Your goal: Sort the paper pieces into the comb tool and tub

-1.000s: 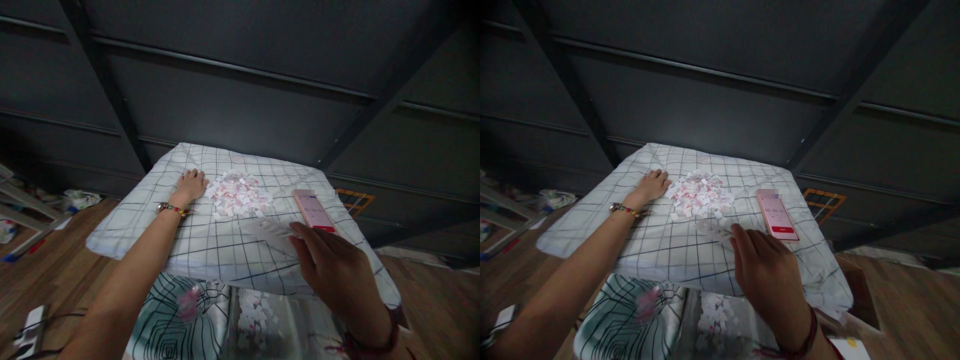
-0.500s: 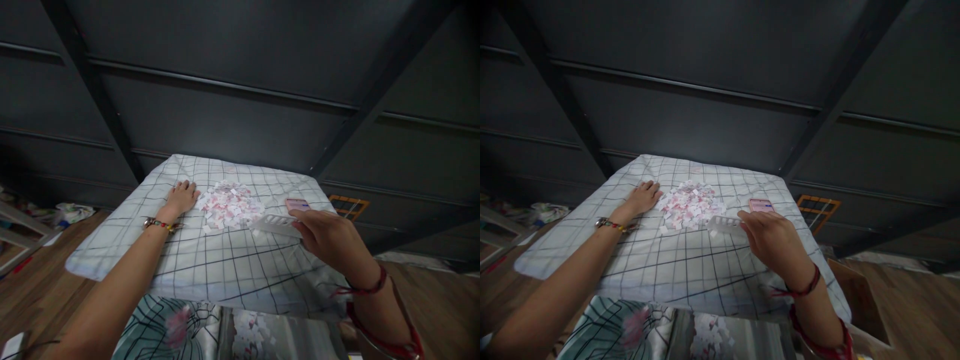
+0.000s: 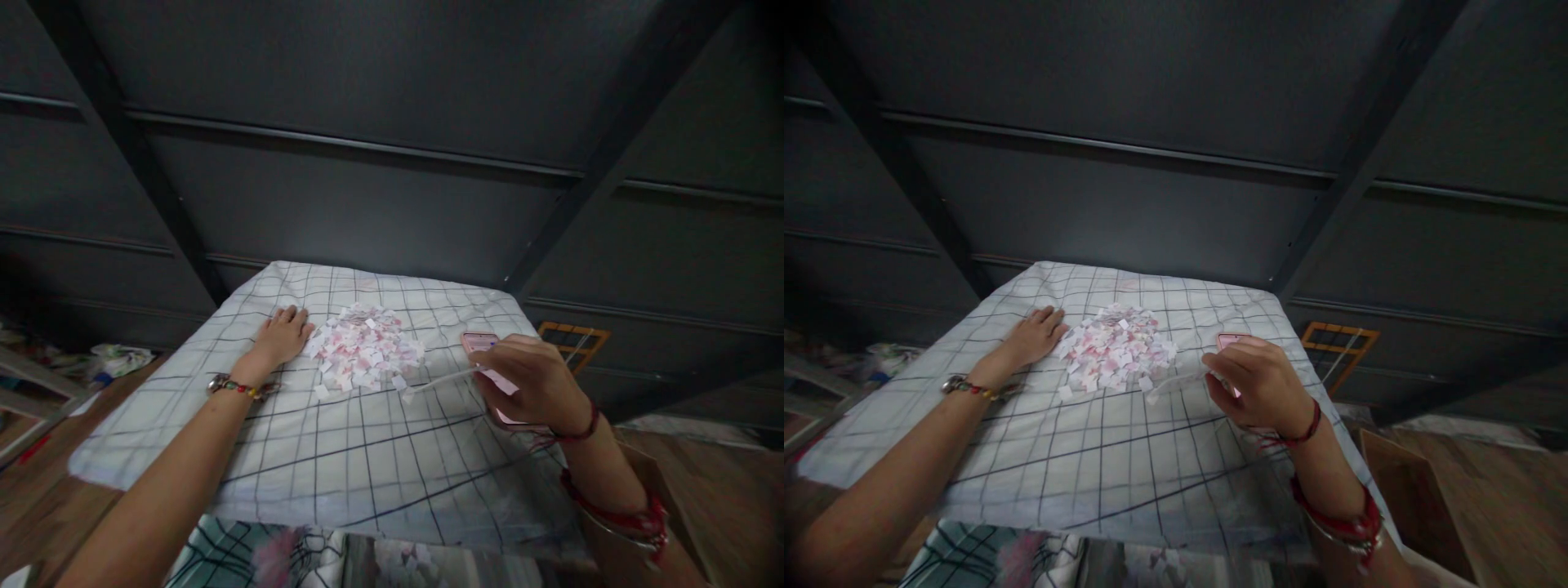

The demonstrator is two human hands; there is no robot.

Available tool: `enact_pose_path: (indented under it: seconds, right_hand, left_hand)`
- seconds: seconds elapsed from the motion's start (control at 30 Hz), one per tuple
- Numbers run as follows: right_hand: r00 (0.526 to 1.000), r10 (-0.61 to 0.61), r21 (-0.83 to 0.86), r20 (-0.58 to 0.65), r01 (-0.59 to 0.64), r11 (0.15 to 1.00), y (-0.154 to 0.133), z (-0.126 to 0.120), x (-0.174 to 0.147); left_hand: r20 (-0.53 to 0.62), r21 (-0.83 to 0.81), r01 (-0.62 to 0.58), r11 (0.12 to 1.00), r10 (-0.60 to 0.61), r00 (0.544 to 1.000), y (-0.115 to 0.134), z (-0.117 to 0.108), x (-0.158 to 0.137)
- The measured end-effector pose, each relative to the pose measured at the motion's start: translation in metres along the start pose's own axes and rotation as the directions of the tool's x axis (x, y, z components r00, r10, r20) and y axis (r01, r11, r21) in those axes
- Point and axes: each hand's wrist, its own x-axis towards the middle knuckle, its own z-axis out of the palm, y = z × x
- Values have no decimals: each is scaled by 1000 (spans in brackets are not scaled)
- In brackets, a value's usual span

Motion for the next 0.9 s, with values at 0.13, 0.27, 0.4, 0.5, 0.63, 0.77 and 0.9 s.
enact_pose_path:
  seconds: [0.13, 0.27, 0.4, 0.5, 0.63, 0.77, 0.9]
  right_hand:
    - [999, -11, 20, -33, 12, 1000, -1, -1, -3]
    - [997, 34, -5, -66, -35, 999, 1, 1, -8]
    - [996, 62, -74, -70, -68, 995, 1, 6, -8]
    - [997, 8, -82, -71, -14, 997, -1, 5, -4]
    - [997, -38, -69, -65, 34, 997, -2, 1, -2]
    - [996, -71, -77, -56, 67, 995, -6, -2, 1]
    - [990, -116, -34, -83, 113, 993, -15, -2, 6]
  left_hand:
    - [-23, 12, 10, 1000, -10, 1000, -3, 5, 3]
    - [-26, 9, 6, 1000, -6, 1000, -5, 7, 5]
    - [21, 10, 20, 1000, -20, 1000, -4, 4, 5]
    - [40, 9, 28, 1000, -29, 999, -1, 1, 4]
    - [39, 3, 26, 1000, -26, 999, 1, -2, 2]
    - [46, -6, 36, 999, -36, 998, 1, -2, 2]
    - [32, -11, 20, 1000, -20, 999, 0, -1, 2]
